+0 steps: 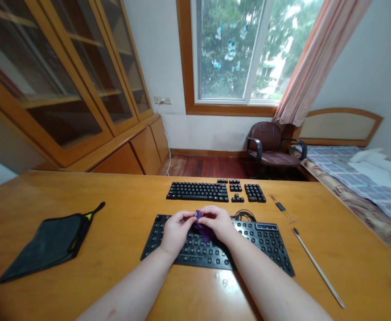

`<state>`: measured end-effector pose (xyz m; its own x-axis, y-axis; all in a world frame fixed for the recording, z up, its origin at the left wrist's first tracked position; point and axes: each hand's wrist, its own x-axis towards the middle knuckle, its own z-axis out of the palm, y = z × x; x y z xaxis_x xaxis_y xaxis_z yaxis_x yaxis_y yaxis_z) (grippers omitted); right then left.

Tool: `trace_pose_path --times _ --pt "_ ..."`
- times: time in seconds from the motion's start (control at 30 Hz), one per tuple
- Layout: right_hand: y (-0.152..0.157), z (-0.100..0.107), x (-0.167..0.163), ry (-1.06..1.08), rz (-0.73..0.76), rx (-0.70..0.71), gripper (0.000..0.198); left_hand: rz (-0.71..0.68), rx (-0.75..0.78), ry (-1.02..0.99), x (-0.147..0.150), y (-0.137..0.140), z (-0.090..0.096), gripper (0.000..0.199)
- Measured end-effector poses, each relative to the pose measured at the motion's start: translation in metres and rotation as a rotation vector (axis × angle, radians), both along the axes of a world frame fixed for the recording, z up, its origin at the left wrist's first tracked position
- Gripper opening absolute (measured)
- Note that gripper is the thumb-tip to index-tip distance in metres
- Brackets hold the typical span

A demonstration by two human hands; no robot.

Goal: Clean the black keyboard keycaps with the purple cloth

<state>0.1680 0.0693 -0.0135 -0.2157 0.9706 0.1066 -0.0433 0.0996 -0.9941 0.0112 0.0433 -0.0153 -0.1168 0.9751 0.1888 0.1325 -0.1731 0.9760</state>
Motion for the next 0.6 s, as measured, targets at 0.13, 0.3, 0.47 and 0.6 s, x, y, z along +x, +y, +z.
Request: trace_pose_path --times 0.13,0.3,0.47,0.6 --pt "0.0002 0.0010 0.0008 0.017 0.002 -0.011 0.016 -0.035 -0.023 -0.024 0.0000 0.0001 -0.0013 0.011" --pt "0.0007 0.0032 0.0032 0.013 0.007 -0.049 0.014 -0.049 -0.041 -0.042 0.0003 0.0004 -0.0052 0.012" --pt "-0.0003 0.0028 0.0017 -0.023 -0.010 0.016 0.015 -0.041 -0.048 -0.039 0.0003 0.0008 -0.0022 0.011" --pt "-0.0019 0.0029 -0.0004 -0.005 -0.003 0.030 0.019 -0.031 -0.037 -0.022 0.0005 0.0005 -0.0003 0.010"
